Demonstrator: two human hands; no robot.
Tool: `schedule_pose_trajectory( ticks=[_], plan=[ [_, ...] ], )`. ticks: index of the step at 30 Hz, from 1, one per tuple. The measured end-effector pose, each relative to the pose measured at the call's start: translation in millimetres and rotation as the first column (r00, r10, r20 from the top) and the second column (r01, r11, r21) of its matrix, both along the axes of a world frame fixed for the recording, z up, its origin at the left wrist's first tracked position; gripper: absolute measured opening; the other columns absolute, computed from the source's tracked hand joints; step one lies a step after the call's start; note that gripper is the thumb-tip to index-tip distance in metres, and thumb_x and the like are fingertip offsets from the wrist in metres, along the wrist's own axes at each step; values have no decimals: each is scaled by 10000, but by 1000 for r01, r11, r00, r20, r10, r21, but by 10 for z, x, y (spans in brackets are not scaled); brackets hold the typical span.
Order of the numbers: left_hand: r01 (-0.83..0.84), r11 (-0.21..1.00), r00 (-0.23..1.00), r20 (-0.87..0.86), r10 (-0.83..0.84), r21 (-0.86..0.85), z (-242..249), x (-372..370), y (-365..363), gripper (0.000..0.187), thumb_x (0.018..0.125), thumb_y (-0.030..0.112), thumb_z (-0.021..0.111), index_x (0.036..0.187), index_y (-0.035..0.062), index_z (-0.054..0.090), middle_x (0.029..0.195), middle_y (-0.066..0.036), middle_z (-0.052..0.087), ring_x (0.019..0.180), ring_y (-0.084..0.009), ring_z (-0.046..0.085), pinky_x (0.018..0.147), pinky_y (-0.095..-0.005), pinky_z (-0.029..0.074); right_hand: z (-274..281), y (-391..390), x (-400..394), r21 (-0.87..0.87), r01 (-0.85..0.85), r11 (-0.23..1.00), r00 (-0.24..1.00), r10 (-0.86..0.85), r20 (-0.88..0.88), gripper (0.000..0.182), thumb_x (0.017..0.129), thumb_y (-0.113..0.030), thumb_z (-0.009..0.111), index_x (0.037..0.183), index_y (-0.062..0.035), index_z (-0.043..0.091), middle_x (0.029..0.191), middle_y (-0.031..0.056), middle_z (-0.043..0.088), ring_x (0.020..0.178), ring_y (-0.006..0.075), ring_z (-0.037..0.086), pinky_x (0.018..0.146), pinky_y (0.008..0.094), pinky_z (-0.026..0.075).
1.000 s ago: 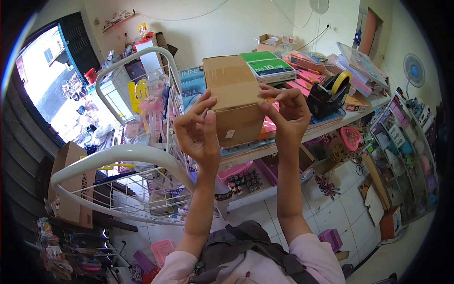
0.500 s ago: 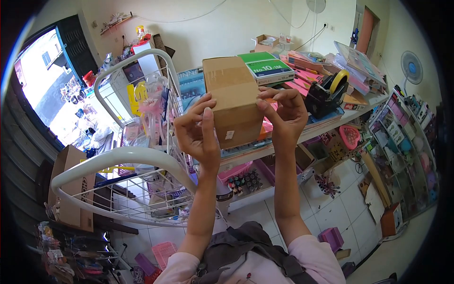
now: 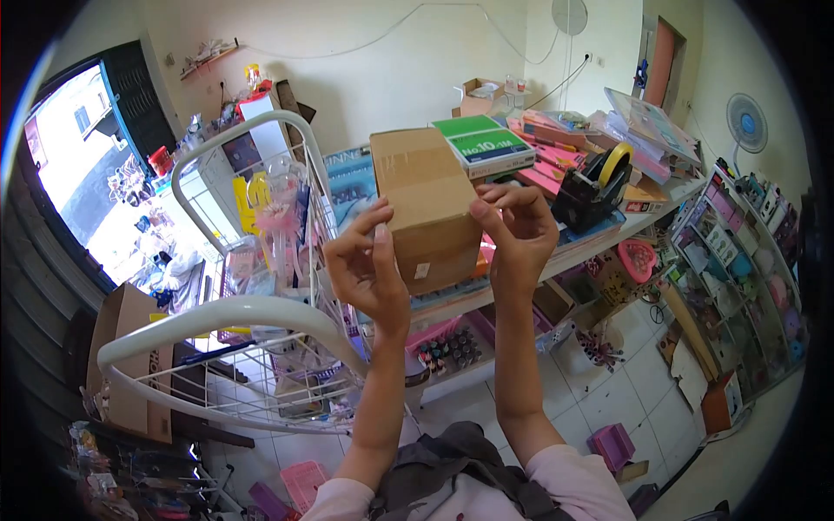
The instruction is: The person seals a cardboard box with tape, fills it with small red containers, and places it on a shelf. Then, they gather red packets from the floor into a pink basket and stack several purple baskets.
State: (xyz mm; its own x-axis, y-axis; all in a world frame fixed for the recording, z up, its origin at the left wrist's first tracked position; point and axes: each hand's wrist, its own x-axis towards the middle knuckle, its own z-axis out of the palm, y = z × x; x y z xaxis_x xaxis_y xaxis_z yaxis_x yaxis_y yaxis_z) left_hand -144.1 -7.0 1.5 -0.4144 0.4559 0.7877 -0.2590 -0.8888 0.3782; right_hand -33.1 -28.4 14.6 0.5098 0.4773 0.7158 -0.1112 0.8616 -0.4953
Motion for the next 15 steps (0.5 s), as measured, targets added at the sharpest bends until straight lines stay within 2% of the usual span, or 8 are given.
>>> schedule_pose_trajectory(
  ticks=[3,6,15],
  plan=[
    [18,1000,1000,24,-18,-16,4,1,-3,100,770,-34,470,783,17,386,856,-204,581,906,-270,550,871,-389,372,61,-43,-48,-15,-6,1000,998,5,-61,160,659,45,650,711,-23,515,761,75,565,768,137,551,744,260,436],
    [34,998,999,34,-32,-58,27,-6,-36,100,768,-33,470,775,19,385,854,-203,582,910,-271,550,870,-383,374,104,-70,-17,-140,26,990,996,-38,-83,118,678,9,646,661,-20,533,736,61,565,712,113,548,671,229,434],
    [82,986,995,72,-73,-143,66,5,-82,110,731,-63,460,745,12,381,861,-202,576,916,-278,550,856,-367,385,179,-90,59,-250,1,968,996,-22,-83,126,695,-29,638,621,-8,539,661,54,557,649,97,535,637,214,427]
  ],
)
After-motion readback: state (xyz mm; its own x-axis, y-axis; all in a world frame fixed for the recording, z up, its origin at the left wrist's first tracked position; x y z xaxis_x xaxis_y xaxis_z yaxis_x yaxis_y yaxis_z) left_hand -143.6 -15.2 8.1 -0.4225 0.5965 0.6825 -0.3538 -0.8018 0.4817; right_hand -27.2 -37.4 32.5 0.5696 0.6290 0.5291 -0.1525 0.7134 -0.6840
